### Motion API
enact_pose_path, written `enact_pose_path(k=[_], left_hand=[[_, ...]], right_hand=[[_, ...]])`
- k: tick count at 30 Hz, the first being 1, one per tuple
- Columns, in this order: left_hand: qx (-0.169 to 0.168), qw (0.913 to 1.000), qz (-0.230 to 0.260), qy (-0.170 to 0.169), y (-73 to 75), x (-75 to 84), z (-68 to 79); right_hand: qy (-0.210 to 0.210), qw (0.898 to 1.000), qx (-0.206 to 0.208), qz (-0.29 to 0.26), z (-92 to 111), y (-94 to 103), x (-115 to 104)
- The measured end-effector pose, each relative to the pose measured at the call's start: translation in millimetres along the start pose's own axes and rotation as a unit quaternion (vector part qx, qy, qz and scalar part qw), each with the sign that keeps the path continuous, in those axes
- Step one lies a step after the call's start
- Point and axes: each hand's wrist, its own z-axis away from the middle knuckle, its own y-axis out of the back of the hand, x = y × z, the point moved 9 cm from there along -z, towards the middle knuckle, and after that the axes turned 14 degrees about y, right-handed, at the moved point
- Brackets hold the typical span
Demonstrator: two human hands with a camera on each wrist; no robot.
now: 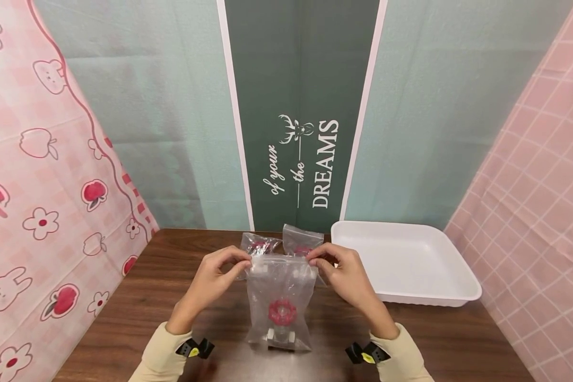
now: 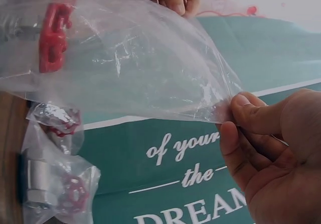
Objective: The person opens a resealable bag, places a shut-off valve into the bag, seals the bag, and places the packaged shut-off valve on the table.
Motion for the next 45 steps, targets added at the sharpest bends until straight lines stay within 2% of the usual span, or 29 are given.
enact_pose_path(k=[6, 9, 14, 18, 22, 26, 30, 33, 37, 41, 45], left_hand=[[0.011, 0.9994, 0.006, -0.033, 5.9, 14.1, -0.4], [0.015, 0.9992, 0.011, -0.035, 7.5, 16.6, -0.2], [0.008, 0.9992, 0.038, 0.0, 5.3, 10.8, -1.1], [0.001, 0.9961, 0.074, 0.048, -1.6, -0.9, -1.3], [-0.001, 0.9908, 0.086, 0.104, -9.8, -12.1, -1.8], [0.005, 0.9885, 0.094, 0.119, -14.1, -15.8, -2.7], [0.021, 0.9872, 0.108, 0.116, -14.6, -17.2, -4.0], [0.028, 0.9862, 0.109, 0.121, -15.1, -18.0, -5.7], [0.029, 0.9856, 0.106, 0.129, -16.7, -18.3, -7.8], [0.028, 0.9857, 0.098, 0.134, -17.9, -18.9, -8.2], [0.034, 0.9855, 0.094, 0.137, -16.6, -21.1, -6.9]], right_hand=[[0.031, 0.999, 0.016, -0.007, -3.0, 6.0, -14.3], [0.044, 0.999, 0.022, -0.007, -3.2, 8.1, -18.8], [0.043, 0.999, 0.03, -0.009, -2.4, 9.4, -18.9], [0.037, 0.998, 0.04, -0.009, -1.0, 10.0, -15.6], [0.028, 0.998, 0.052, -0.013, -0.6, 9.8, -10.1], [0.03, 0.998, 0.058, -0.005, -3.4, 6.3, -8.6], [0.069, 0.996, 0.057, 0.023, -11.6, -2.2, -20.8], [0.105, 0.991, 0.042, 0.066, -20.2, -13.5, -36.6], [0.133, 0.981, -0.008, 0.14, -33.9, -33.9, -56.1], [0.129, 0.97, -0.076, 0.193, -48.3, -55.1, -64.4], [0.107, 0.962, -0.136, 0.21, -59.6, -72.2, -61.5]])
